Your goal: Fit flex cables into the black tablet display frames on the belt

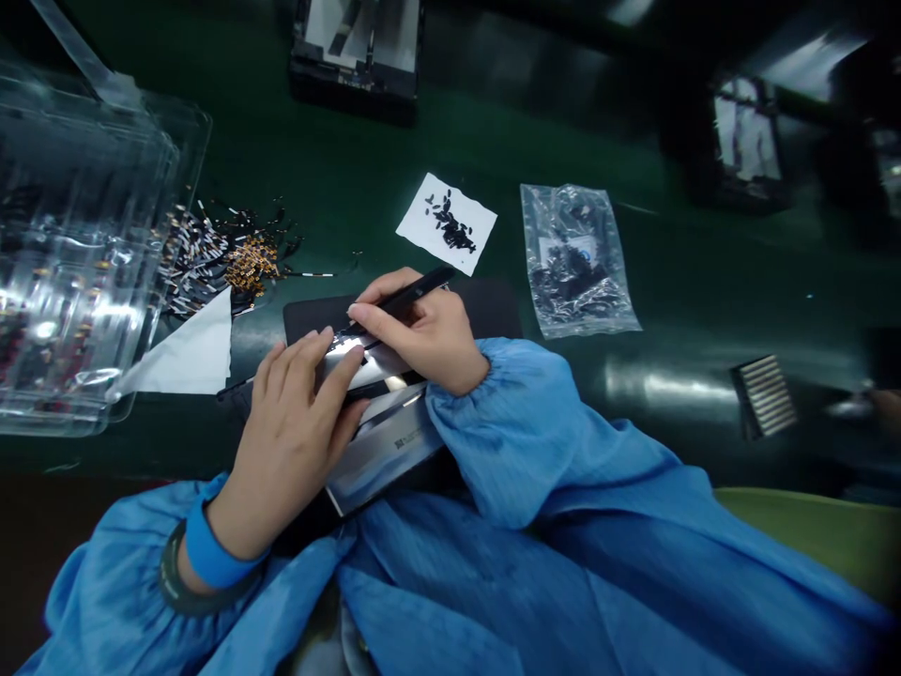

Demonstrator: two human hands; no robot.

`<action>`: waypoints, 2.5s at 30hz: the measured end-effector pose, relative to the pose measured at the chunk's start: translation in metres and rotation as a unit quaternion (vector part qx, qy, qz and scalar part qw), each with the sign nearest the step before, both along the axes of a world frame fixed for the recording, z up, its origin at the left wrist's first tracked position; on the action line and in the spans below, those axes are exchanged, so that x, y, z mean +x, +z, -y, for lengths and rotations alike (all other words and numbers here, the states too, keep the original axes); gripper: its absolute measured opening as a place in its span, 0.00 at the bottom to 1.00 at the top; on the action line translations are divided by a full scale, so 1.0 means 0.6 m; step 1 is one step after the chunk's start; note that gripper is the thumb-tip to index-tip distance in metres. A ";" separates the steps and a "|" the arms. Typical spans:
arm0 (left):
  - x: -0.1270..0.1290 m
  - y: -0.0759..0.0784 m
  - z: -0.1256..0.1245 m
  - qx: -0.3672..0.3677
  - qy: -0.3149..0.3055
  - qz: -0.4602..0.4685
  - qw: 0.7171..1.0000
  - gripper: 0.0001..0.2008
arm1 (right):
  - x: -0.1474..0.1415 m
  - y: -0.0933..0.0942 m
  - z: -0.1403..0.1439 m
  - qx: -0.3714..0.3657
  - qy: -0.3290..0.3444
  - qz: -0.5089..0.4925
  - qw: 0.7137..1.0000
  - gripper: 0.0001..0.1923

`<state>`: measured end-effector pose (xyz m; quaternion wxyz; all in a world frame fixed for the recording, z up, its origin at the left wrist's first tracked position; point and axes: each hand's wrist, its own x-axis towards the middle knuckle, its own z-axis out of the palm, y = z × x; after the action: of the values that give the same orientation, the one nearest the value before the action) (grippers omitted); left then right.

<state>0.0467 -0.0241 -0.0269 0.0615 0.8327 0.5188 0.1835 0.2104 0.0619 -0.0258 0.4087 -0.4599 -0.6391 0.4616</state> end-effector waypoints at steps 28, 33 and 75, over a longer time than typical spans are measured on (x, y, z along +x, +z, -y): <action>0.038 0.023 -0.012 0.007 0.038 -0.152 0.988 0.25 | 0.155 0.004 0.081 0.094 -0.251 0.403 0.875 0.15; 0.036 0.037 -0.040 0.012 0.041 -0.191 0.981 0.16 | 0.146 0.009 0.096 0.040 -0.214 0.457 0.862 0.19; 0.007 0.051 -0.076 -0.111 0.257 0.313 0.907 0.34 | 0.235 0.015 0.133 -0.156 -0.292 0.021 0.943 0.25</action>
<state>0.0511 0.0217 0.0040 0.2637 0.5578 0.6861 0.3856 0.3512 -0.0180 -0.0168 0.4348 -0.6940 -0.4052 0.4063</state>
